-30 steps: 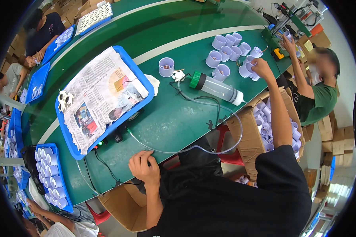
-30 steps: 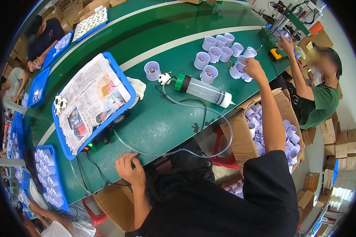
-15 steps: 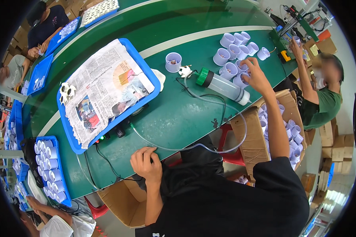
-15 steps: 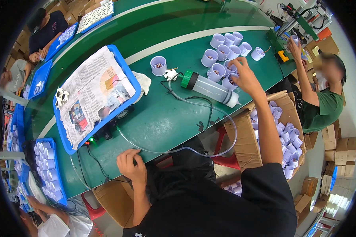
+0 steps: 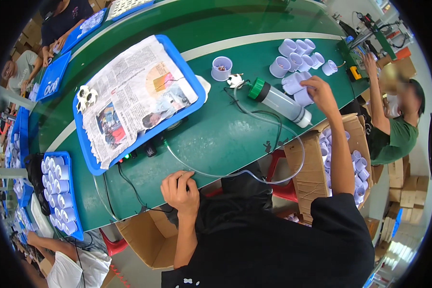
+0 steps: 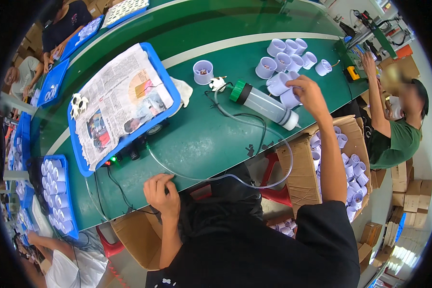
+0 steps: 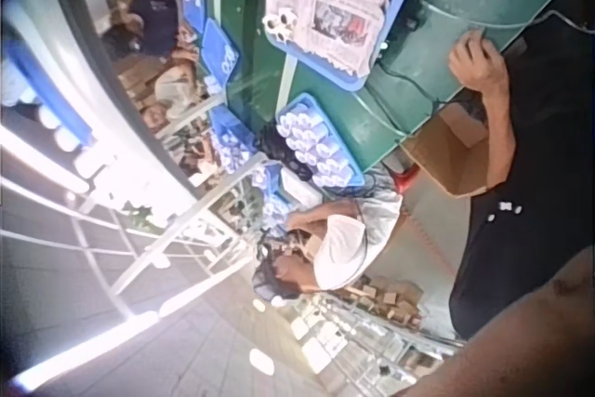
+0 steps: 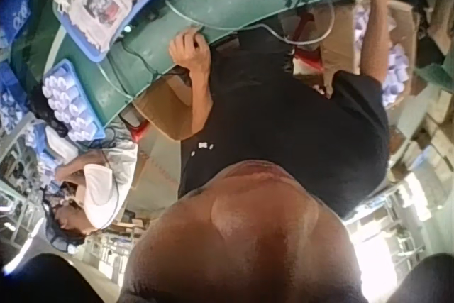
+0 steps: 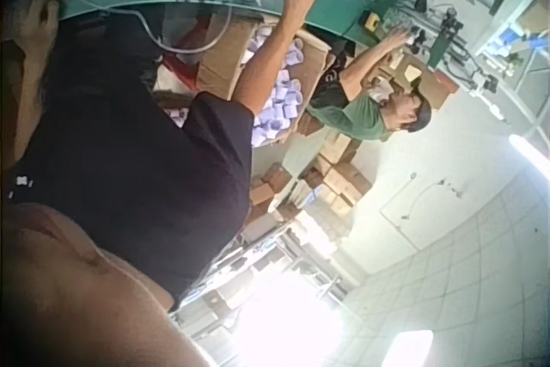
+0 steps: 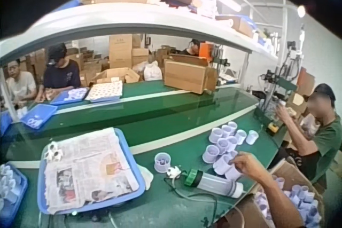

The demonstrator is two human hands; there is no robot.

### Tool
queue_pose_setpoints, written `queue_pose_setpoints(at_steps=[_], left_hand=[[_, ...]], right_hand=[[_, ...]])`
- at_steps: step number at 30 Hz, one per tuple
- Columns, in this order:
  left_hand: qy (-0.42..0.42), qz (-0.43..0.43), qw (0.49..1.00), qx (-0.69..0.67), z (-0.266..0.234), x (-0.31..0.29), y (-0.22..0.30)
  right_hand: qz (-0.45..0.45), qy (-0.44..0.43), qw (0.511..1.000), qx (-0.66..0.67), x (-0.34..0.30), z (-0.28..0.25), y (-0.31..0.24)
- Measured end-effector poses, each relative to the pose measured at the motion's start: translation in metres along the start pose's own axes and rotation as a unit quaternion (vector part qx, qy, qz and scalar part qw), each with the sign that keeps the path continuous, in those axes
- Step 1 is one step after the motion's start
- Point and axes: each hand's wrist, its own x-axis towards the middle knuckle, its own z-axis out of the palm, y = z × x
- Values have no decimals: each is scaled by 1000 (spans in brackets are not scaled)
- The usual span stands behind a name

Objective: Assembling electronic cooling fans by mounting impellers onto bases using a manual dispenser.

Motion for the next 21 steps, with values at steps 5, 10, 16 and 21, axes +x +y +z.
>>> queue_pose_setpoints(at_steps=[5,10,16,21], left_hand=[[2,8,1000,-16,1,-1,-1],[11,-2,1000,-4,1,-2,-2],[58,-89,986,-128,0,-9,-5],[27,-95,969,-226,-10,-1,4]], right_hand=[[44,13,999,22,0,-21,-3],[19,15,999,34,0,-20,6],[-15,130,991,15,-13,-39,-30],[-103,45,994,16,-38,-18,-147]])
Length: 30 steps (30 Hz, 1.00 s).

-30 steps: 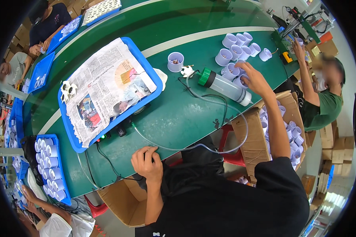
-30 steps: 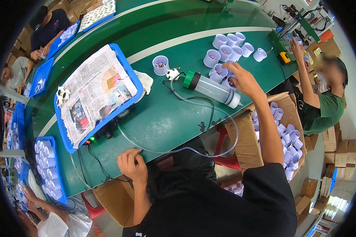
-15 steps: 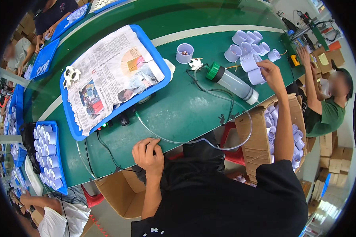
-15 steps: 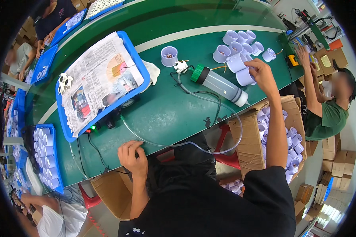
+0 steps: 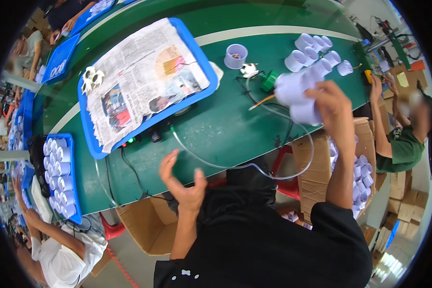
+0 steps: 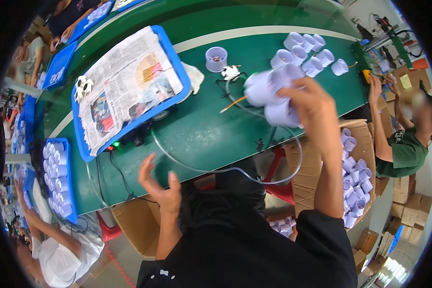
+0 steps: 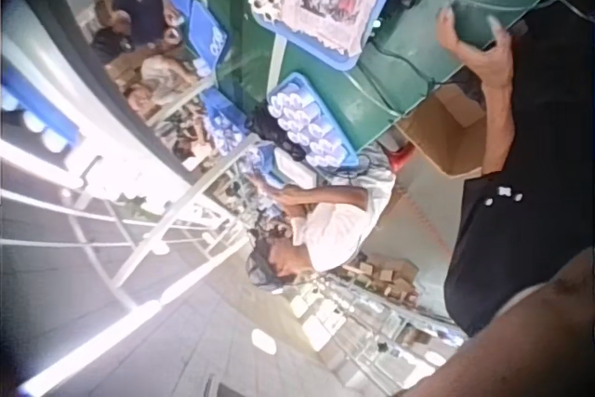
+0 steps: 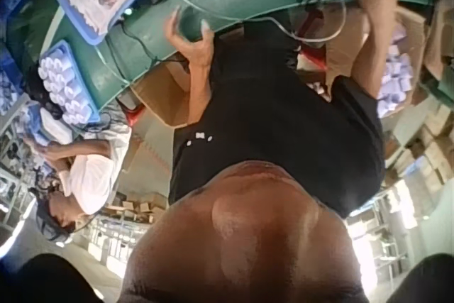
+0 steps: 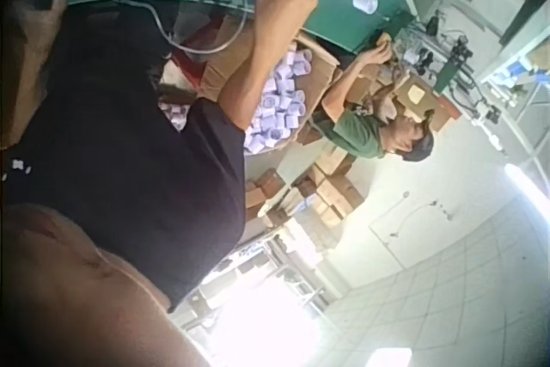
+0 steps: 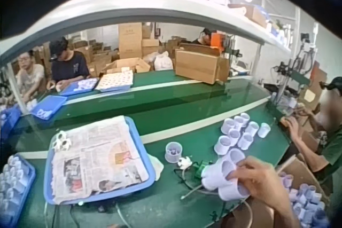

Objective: Assembling electronic cooling fans by mounting impellers onto bases using a manual dispenser.

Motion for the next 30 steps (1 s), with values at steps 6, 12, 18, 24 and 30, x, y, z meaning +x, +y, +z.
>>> queue_pose_setpoints(at_steps=[6,12,18,24,30], left_hand=[[-193,42,974,113,30,29,34],[-190,-9,969,160,35,24,16],[-207,-35,966,149,33,29,23],[-243,-44,959,136,25,39,19],[-230,-13,962,149,28,35,13]], right_hand=[[-60,-86,991,82,-20,108,-63],[-25,-81,992,98,-26,134,-104],[113,37,972,203,-37,121,-71],[195,165,870,422,-62,155,-67],[152,195,868,431,-68,190,-77]])
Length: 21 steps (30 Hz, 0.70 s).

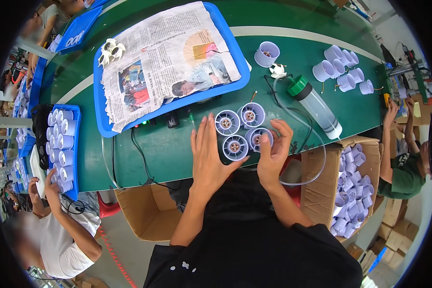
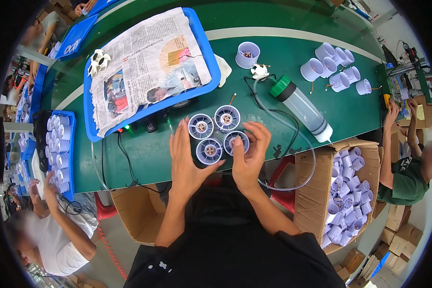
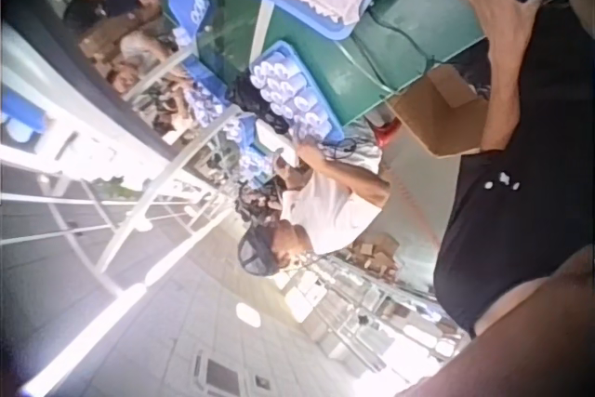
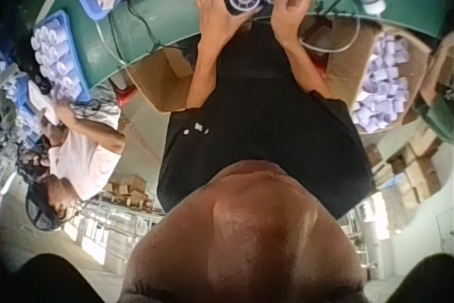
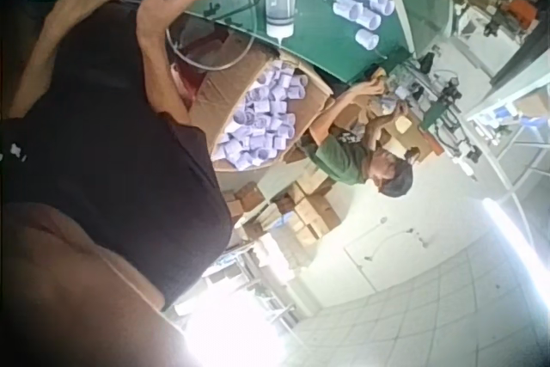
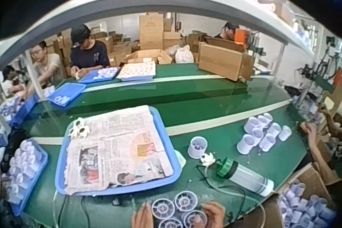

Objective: Assembling electronic cooling fans by mounting impellers onto bases using a manual dispenser.

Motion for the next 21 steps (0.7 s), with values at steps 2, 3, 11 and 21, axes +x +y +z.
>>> queue_pose_setpoints(at_steps=[2,3,11,21], left_hand=[[7,8,1000,1,1,-1,-1],[7,8,1000,0,1,-1,0],[14,-8,1000,-4,-1,-5,4],[44,31,997,-58,1,-4,-6]], right_hand=[[-6,7,1000,12,2,-2,2],[0,-1,999,44,4,-3,1],[-155,-31,908,-388,97,-86,-32],[-60,-245,835,-490,162,-136,-27]])
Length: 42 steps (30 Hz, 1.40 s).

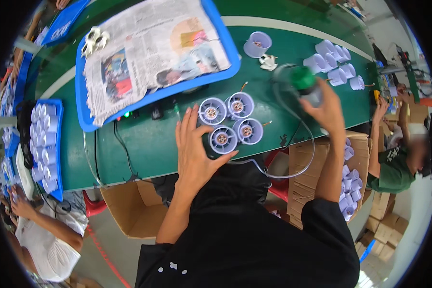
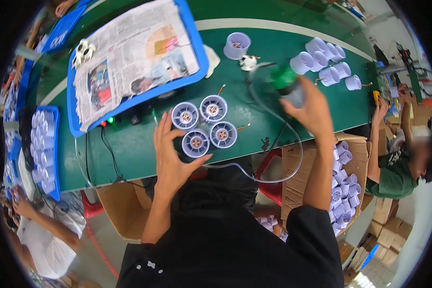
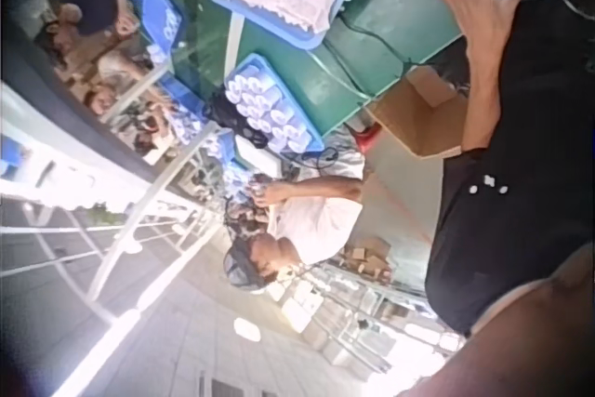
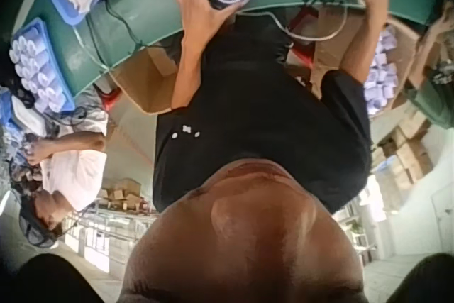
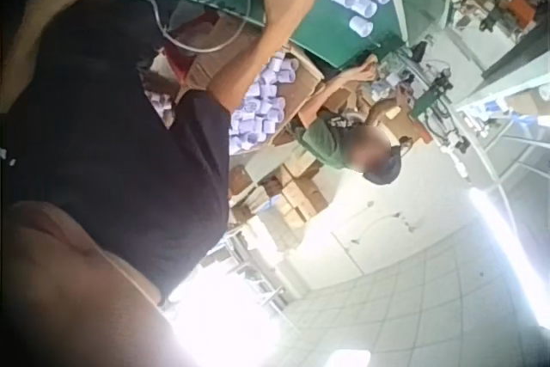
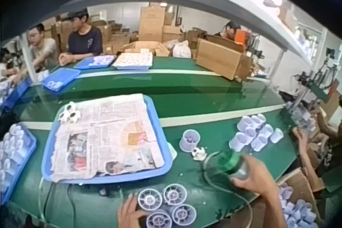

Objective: Assembling electronic cooling fans by mounting impellers onto bases using a manual dispenser.

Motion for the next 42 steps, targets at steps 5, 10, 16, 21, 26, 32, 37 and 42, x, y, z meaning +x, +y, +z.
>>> queue_pose_setpoints(at_steps=[5,10,16,21,26,32,37,42], left_hand=[[-2,8,1000,2,3,1,1],[14,9,1000,17,4,-1,-4],[8,-5,1000,10,5,-1,-2],[20,-6,1000,12,3,-5,-7],[17,-3,1000,-8,7,-5,-6],[23,0,1000,-6,6,-6,-7],[22,-1,1000,-1,7,-6,-6],[20,0,1000,-14,5,-6,-6]], right_hand=[[-70,143,977,144,-29,-65,-12],[-128,249,796,537,-16,-47,-53],[-135,18,563,815,-4,-4,-120],[-258,-52,581,770,5,35,-131],[-252,-3,611,751,1,31,-134],[-215,-23,648,730,0,32,-132],[-222,-31,651,725,2,29,-133],[-219,-33,657,720,2,29,-133]])
